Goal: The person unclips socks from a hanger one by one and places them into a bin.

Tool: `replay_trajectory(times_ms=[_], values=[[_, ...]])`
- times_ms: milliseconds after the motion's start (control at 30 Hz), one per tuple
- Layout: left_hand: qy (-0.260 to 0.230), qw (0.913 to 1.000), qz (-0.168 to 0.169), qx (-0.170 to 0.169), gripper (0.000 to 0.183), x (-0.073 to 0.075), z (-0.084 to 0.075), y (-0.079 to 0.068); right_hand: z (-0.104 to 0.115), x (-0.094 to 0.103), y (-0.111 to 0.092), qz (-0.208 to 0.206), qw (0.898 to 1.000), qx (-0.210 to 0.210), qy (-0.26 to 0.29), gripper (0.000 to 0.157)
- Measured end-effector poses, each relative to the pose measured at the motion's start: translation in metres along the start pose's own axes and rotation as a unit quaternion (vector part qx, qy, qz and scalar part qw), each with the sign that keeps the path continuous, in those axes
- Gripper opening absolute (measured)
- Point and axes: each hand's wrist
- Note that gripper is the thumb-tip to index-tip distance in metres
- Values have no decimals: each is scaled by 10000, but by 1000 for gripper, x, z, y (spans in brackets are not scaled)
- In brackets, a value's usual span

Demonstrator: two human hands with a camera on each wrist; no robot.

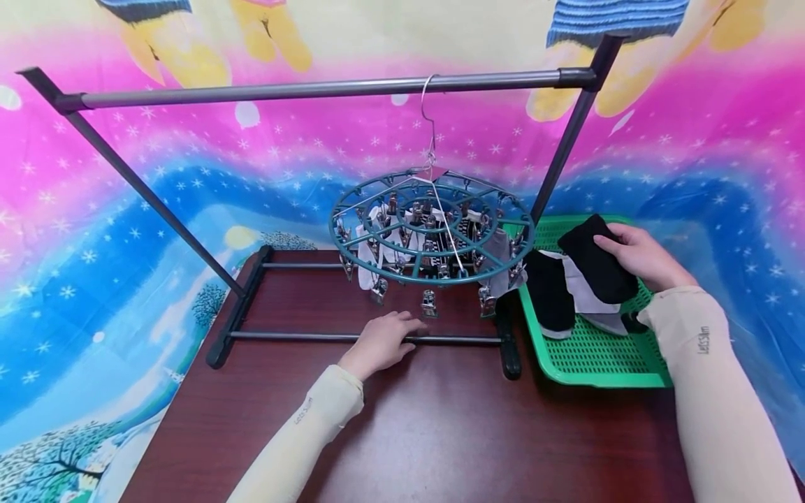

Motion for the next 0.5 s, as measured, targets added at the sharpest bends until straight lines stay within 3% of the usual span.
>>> replay_trajectory(times_ms=[133,300,500], values=[[7,10000,33,-26,41,-3,9,-9,-9,-1,6,132,9999,-13,-12,43],[97,9995,-283,-132,42,-5,15,-12,-23,-5,11,337,9994,115,-34,38],[232,9991,-300,-195,44,-3,19,-8,-39,-10,15,682,9972,60,-296,54]])
Point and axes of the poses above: each hand's wrist, its own y-axis towards the middle knuckle, its own x-axis out of the back of the hand, z = x × y, and after that the axes turned 3 degrees about -z, right-handed
